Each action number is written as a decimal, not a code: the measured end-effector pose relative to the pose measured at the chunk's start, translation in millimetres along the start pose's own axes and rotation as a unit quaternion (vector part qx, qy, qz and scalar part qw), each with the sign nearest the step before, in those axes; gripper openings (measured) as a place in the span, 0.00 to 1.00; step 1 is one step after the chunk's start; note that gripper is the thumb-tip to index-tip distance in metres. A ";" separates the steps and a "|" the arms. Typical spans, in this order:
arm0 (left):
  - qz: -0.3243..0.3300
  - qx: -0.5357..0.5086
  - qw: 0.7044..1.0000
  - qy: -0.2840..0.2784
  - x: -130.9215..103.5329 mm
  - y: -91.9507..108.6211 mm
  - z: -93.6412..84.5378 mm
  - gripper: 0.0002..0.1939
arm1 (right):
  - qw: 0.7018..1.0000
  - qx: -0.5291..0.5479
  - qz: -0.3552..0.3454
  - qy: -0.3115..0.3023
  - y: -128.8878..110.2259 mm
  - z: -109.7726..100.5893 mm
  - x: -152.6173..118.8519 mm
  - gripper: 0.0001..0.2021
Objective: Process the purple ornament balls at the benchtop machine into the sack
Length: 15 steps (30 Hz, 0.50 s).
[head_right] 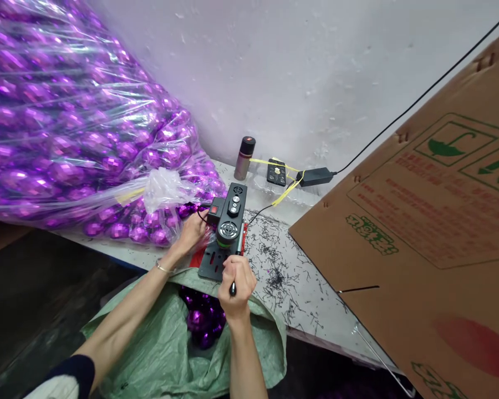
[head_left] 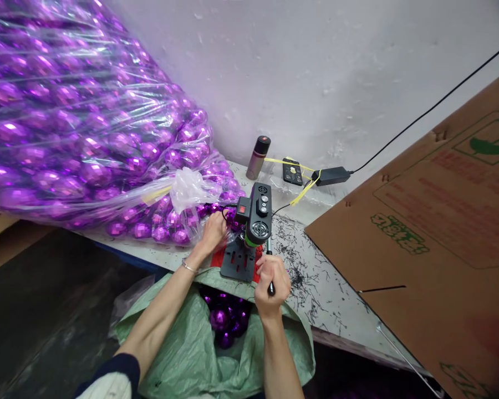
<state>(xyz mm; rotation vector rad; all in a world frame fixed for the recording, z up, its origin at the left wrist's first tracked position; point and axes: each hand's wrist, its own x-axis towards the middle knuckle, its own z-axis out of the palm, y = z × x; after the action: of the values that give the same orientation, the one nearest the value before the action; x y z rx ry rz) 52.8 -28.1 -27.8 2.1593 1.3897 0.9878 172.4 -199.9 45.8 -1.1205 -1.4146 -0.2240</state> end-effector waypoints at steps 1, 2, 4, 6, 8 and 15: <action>0.004 0.002 1.000 -0.011 8.4 3.2 -0.1 0.15 | 1.000 0.001 0.001 0.000 0.2 0.0 -0.3 0.14; 0.006 0.004 1.000 -0.019 13.0 7.3 0.0 0.14 | 1.000 0.002 0.002 -0.001 0.5 0.1 -0.9 0.14; -0.011 0.017 0.999 -0.032 14.7 16.4 0.5 0.12 | 1.000 0.003 0.007 0.001 1.5 0.8 -2.9 0.15; -0.051 0.037 0.996 -0.070 12.7 24.2 1.0 0.10 | 1.000 0.003 0.008 0.004 2.5 1.8 -4.8 0.15; -0.084 0.055 0.988 -0.115 11.3 28.2 1.0 0.08 | 1.000 0.003 0.007 0.009 3.4 2.8 -6.0 0.15; -0.087 -0.042 0.987 -0.132 4.1 15.1 2.1 0.11 | 1.000 0.008 -0.001 0.013 5.5 3.8 -7.1 0.14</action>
<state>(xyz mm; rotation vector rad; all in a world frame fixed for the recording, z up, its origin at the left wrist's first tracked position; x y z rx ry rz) 64.8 -30.9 -18.0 1.9837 1.3561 0.6561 172.2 -197.7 36.3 -1.0993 -1.3922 -0.2269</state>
